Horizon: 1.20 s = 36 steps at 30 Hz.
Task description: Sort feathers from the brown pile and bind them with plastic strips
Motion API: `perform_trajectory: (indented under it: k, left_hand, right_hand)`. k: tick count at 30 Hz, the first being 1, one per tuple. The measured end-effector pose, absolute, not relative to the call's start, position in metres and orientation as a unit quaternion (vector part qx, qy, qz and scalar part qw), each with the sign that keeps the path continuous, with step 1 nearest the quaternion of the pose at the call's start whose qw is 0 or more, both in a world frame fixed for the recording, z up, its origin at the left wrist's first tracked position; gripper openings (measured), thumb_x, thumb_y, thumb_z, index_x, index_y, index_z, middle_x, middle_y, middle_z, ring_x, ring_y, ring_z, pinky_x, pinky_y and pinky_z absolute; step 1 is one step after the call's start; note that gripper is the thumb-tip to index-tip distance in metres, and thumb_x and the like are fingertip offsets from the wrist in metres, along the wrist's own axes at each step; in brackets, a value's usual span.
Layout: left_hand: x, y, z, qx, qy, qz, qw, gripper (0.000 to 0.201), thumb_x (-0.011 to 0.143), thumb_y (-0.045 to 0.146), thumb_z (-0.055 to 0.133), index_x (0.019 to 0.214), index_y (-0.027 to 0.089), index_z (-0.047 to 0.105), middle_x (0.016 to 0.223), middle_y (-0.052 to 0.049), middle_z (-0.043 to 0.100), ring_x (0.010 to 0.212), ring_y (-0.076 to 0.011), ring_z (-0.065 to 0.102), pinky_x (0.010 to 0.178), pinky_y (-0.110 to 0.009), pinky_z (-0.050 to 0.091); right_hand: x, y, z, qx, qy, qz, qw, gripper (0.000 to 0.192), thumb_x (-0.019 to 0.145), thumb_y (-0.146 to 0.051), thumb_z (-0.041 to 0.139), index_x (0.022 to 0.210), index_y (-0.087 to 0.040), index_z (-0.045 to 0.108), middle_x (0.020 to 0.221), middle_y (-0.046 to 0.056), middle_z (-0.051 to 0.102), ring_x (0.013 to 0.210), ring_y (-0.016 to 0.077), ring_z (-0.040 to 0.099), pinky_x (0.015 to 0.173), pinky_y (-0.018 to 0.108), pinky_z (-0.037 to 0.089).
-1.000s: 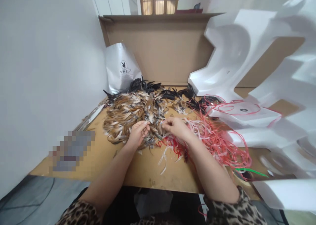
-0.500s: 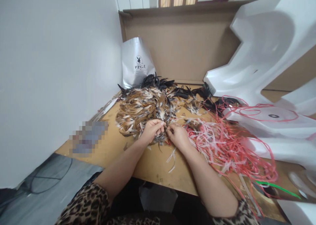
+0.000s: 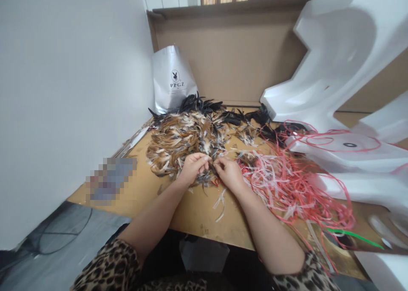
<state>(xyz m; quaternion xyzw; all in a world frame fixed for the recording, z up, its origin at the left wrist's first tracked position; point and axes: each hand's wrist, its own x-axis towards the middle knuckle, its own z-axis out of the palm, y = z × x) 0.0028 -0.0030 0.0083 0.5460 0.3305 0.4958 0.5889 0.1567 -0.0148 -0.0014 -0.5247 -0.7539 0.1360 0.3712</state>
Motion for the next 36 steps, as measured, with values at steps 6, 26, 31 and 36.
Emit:
perform_trajectory:
  k: [6,26,31,36]
  left_hand:
    - [-0.001,0.003,0.008,0.514,0.341,0.543,0.570,0.026,0.072,0.038,0.052,0.078,0.013,0.058,0.051,0.002,0.050,0.036,-0.0020,0.031,0.037,-0.018,0.017]
    - [-0.003,0.007,0.010,0.495,0.351,0.556,0.568,0.026,0.071,0.039,0.054,0.077,0.013,0.059,0.049,0.003,0.048,0.037,-0.0019,0.030,0.038,-0.018,0.017]
    - [-0.003,0.006,0.011,0.491,0.361,0.551,0.570,0.027,0.069,0.040,0.055,0.076,0.013,0.059,0.049,0.003,0.049,0.036,-0.0019,0.030,0.037,-0.018,0.016]
    - [0.000,0.002,0.013,0.491,0.337,0.485,0.640,0.028,0.067,0.039,0.057,0.078,0.013,0.058,0.056,0.001,0.053,0.037,-0.0016,0.032,0.036,-0.018,0.015]
  right_hand:
    - [0.165,-0.014,0.005,-0.528,-0.707,0.121,0.454,0.019,0.071,-0.020,0.049,0.088,-0.019,0.057,0.082,0.004,0.057,0.073,0.0160,0.052,0.068,0.028,0.039]
    - [0.150,-0.028,0.012,-0.442,-0.849,0.094,0.274,0.015,0.076,-0.022,0.047,0.069,-0.018,0.060,0.069,0.004,0.054,0.070,0.0144,0.047,0.066,0.027,0.034]
    - [0.159,-0.022,0.012,-0.462,-0.636,0.404,0.468,0.015,0.071,-0.032,0.055,0.068,-0.017,0.054,0.057,-0.003,0.050,0.049,0.0086,0.042,0.051,0.022,0.033]
    - [0.164,-0.019,0.013,-0.368,-0.455,0.602,0.543,0.016,0.067,-0.031,0.061,0.068,-0.018,0.052,0.050,-0.006,0.044,0.042,0.0057,0.034,0.042,0.020,0.025]
